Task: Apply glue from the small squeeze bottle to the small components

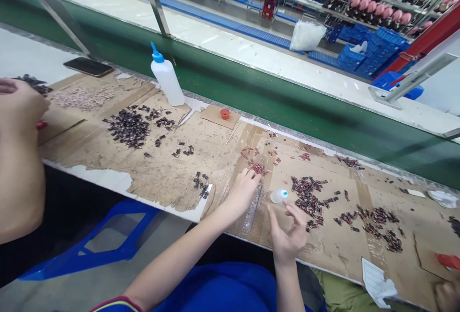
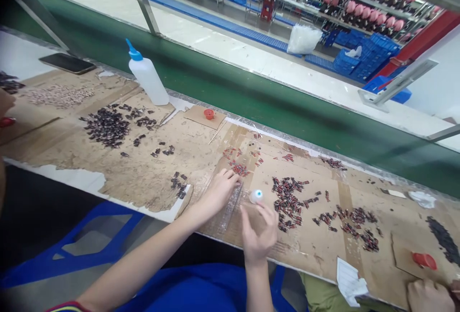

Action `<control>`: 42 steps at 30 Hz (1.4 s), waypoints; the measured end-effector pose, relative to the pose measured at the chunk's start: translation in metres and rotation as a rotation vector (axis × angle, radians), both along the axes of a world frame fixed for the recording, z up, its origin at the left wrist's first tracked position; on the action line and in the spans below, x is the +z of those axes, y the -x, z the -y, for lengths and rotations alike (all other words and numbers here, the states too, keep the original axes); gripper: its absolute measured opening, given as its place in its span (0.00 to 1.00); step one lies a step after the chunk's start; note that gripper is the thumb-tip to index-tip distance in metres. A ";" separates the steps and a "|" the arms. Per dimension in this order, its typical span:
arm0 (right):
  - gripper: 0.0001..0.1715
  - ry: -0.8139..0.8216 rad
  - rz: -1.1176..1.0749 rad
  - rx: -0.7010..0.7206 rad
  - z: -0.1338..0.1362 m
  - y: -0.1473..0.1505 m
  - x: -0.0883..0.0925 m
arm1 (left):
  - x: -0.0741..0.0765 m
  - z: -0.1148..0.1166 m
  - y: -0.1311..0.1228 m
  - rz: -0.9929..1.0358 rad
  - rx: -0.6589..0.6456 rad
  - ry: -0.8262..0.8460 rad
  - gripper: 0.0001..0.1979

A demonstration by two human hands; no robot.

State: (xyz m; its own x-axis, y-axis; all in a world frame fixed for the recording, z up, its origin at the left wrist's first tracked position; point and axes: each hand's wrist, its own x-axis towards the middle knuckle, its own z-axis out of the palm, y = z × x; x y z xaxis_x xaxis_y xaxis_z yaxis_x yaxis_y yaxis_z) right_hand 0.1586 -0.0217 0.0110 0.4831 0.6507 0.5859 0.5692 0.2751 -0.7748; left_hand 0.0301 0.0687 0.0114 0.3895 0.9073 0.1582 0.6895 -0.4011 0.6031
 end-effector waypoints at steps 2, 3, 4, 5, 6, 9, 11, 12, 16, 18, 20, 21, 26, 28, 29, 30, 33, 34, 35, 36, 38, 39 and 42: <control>0.18 0.034 0.082 0.065 0.004 0.008 0.005 | 0.006 0.012 0.012 0.177 -0.090 0.044 0.08; 0.16 0.065 0.091 0.104 0.004 0.012 0.007 | 0.010 0.019 0.018 0.280 -0.123 0.076 0.09; 0.12 0.102 0.079 0.153 0.004 0.017 0.009 | 0.013 0.026 0.024 0.370 -0.139 0.106 0.09; 0.08 0.144 0.046 0.210 0.004 0.021 0.010 | 0.016 0.032 0.030 0.436 -0.136 0.131 0.10; 0.05 0.189 -0.002 0.261 0.003 0.026 0.010 | 0.018 0.038 0.035 0.483 -0.123 0.150 0.10; 0.06 0.301 -0.171 0.322 0.000 0.037 0.006 | 0.017 0.049 0.048 0.550 -0.060 0.179 0.10; 0.10 0.382 -0.261 0.345 -0.003 0.041 0.002 | 0.011 0.051 0.055 0.543 -0.010 0.180 0.09; 0.12 0.425 -0.293 0.352 -0.004 0.043 0.000 | 0.006 0.051 0.059 0.518 0.017 0.161 0.08; 0.17 0.505 -0.331 0.253 -0.012 0.044 -0.006 | -0.015 0.046 0.071 0.298 0.103 -0.034 0.10; 0.18 0.510 -0.353 0.227 -0.015 0.046 -0.007 | -0.024 0.044 0.073 0.206 0.099 -0.120 0.09; 0.18 0.530 -0.418 0.263 -0.017 0.050 -0.009 | -0.030 0.042 0.072 0.173 0.079 -0.171 0.08; 0.18 0.540 -0.460 0.288 -0.018 0.052 -0.010 | -0.031 0.041 0.071 0.173 0.074 -0.187 0.08; 0.19 0.549 -0.615 0.335 -0.021 0.061 -0.011 | -0.031 0.040 0.065 0.213 0.110 -0.190 0.08; 0.21 0.557 -0.652 0.334 -0.023 0.063 -0.010 | -0.028 0.041 0.064 0.236 0.108 -0.162 0.08; 0.21 0.563 -0.672 0.333 -0.023 0.063 -0.008 | -0.026 0.042 0.064 0.257 0.104 -0.155 0.09; 0.22 0.570 -0.693 0.334 -0.024 0.063 -0.007 | -0.024 0.043 0.064 0.284 0.099 -0.152 0.09; 0.24 0.569 -0.740 0.329 -0.026 0.062 -0.004 | -0.017 0.046 0.063 0.378 0.095 -0.156 0.09; 0.24 0.565 -0.745 0.330 -0.026 0.061 -0.003 | -0.015 0.046 0.062 0.406 0.099 -0.152 0.09; 0.23 0.560 -0.745 0.331 -0.026 0.061 -0.003 | -0.014 0.047 0.061 0.431 0.105 -0.140 0.09; 0.23 0.554 -0.740 0.332 -0.026 0.060 -0.002 | -0.012 0.048 0.060 0.456 0.110 -0.122 0.08; 0.22 0.539 -0.724 0.342 -0.024 0.060 -0.002 | -0.009 0.049 0.059 0.511 0.123 -0.076 0.08; 0.21 0.528 -0.716 0.347 -0.023 0.060 -0.001 | -0.008 0.050 0.059 0.541 0.131 -0.044 0.07; 0.19 0.473 -0.696 0.342 -0.018 0.063 0.000 | -0.001 0.054 0.057 0.635 0.187 0.084 0.05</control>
State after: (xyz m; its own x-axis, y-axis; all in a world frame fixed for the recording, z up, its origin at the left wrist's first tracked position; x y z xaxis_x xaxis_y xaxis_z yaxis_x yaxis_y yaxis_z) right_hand 0.0953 -0.0036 0.0106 0.3644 0.9220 -0.1308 -0.1240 -0.0912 -0.9881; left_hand -0.0274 0.0151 0.0103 0.0791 0.9697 0.2310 0.2430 -0.2435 0.9389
